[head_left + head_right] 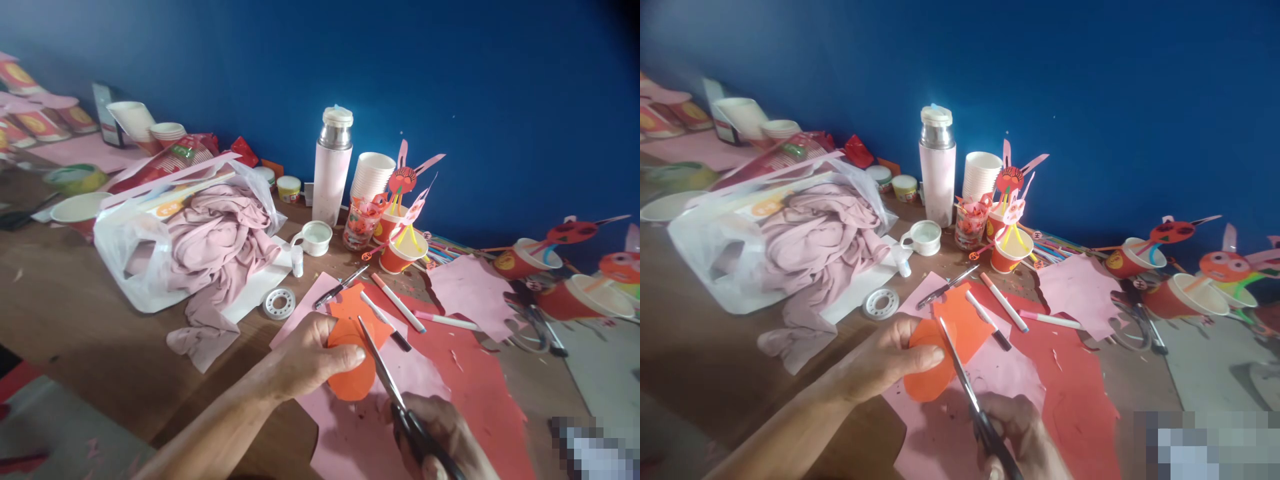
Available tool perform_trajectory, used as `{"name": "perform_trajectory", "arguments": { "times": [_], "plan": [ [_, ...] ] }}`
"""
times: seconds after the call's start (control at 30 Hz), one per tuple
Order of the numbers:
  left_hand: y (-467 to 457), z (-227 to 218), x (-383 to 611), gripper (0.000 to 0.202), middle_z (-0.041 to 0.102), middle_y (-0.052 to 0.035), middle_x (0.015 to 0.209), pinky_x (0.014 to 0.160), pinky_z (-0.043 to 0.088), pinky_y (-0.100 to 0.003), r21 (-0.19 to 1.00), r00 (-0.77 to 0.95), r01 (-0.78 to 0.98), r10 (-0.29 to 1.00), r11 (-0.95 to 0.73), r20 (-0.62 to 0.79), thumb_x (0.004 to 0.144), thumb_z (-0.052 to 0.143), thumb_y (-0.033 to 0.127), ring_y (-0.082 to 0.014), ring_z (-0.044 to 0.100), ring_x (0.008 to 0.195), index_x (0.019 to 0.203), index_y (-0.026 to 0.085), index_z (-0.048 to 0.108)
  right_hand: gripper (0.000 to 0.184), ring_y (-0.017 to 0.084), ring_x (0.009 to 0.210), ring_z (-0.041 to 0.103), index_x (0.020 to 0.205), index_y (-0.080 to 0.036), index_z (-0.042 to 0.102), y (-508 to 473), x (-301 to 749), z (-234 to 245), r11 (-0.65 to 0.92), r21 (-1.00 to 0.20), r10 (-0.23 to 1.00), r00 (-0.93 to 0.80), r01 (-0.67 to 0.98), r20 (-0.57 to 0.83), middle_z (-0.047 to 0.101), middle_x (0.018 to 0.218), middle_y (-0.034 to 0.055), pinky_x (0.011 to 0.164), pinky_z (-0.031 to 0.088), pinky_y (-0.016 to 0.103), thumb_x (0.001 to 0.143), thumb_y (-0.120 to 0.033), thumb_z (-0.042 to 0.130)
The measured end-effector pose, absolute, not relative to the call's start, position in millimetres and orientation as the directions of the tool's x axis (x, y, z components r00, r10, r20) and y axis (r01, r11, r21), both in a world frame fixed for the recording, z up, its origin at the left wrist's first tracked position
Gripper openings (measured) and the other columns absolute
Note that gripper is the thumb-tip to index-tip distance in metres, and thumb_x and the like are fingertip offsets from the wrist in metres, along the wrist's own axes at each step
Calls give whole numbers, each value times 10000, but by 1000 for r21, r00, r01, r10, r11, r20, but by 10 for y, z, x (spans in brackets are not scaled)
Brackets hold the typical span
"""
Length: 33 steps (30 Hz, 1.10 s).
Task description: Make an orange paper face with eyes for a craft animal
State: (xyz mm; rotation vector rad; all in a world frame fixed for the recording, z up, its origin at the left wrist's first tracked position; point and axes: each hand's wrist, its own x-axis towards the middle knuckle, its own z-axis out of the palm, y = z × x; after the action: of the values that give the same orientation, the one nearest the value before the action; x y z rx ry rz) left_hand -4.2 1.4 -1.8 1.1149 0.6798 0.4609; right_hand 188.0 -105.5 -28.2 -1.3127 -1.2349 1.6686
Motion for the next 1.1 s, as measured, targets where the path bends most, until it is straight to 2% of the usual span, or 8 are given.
{"name": "perform_trajectory", "arguments": {
  "times": [0.23,0.43,0.53,0.63,0.8,0.87,0.97,1.1],
  "plan": [
    [23,4,-64,202,470,18,539,463,288,-209,917,721,18,630,400,-289,659,575,318,-84,421,491,608,126,543,615,84,491,280,820,-145,637,-1055,1910,-231,-335,-938,897,-276,84,-345,345,549,-38,449,219,222,595,-713,567],
    [41,5,-56,170,494,13,582,483,312,-204,902,737,26,602,430,-308,646,576,294,-89,443,527,662,125,565,649,117,539,392,937,-173,631,-1066,1926,-198,-412,-909,877,-242,70,-416,496,669,25,470,280,232,542,-687,628],
    [43,9,-55,182,520,3,604,488,321,-202,901,753,33,582,432,-306,647,575,296,-93,457,539,690,120,582,647,100,511,349,879,-159,633,-1047,1958,-240,-429,-897,842,-313,108,-440,441,607,-4,441,253,218,531,-705,619],
    [44,8,-57,198,533,-1,618,510,339,-207,903,762,35,574,427,-301,645,580,299,-93,460,548,715,114,593,611,86,486,307,835,-148,617,-1044,2014,-309,-343,-927,856,-355,153,-376,374,555,-30,423,245,208,606,-711,553],
    [49,-2,-54,208,538,7,629,560,373,-222,892,770,19,563,451,-301,620,604,291,-99,472,572,741,122,600,582,98,511,327,930,-135,613,-1073,2081,-347,-244,-949,886,-352,200,-302,403,586,-17,441,282,213,663,-649,553],
    [48,-7,-53,181,545,2,634,551,364,-215,892,768,25,563,451,-306,631,595,273,-97,475,573,729,121,601,593,102,524,323,910,-130,622,-1072,2080,-323,-237,-949,891,-342,207,-298,401,587,-15,452,287,218,656,-660,553],
    [48,-17,-53,168,557,-11,644,526,344,-206,892,772,16,561,451,-297,642,585,264,-98,481,572,711,112,602,596,90,509,283,843,-126,627,-1056,2066,-277,-245,-945,886,-347,216,-309,349,551,-35,440,254,219,640,-682,555],
    [50,-30,-54,199,571,-25,664,523,340,-209,895,788,7,548,447,-280,645,587,272,-104,486,575,747,102,611,593,71,464,255,878,-136,616,-1032,2046,-228,-248,-943,878,-360,223,-316,311,517,-59,413,200,214,648,-679,552]
  ]
}}
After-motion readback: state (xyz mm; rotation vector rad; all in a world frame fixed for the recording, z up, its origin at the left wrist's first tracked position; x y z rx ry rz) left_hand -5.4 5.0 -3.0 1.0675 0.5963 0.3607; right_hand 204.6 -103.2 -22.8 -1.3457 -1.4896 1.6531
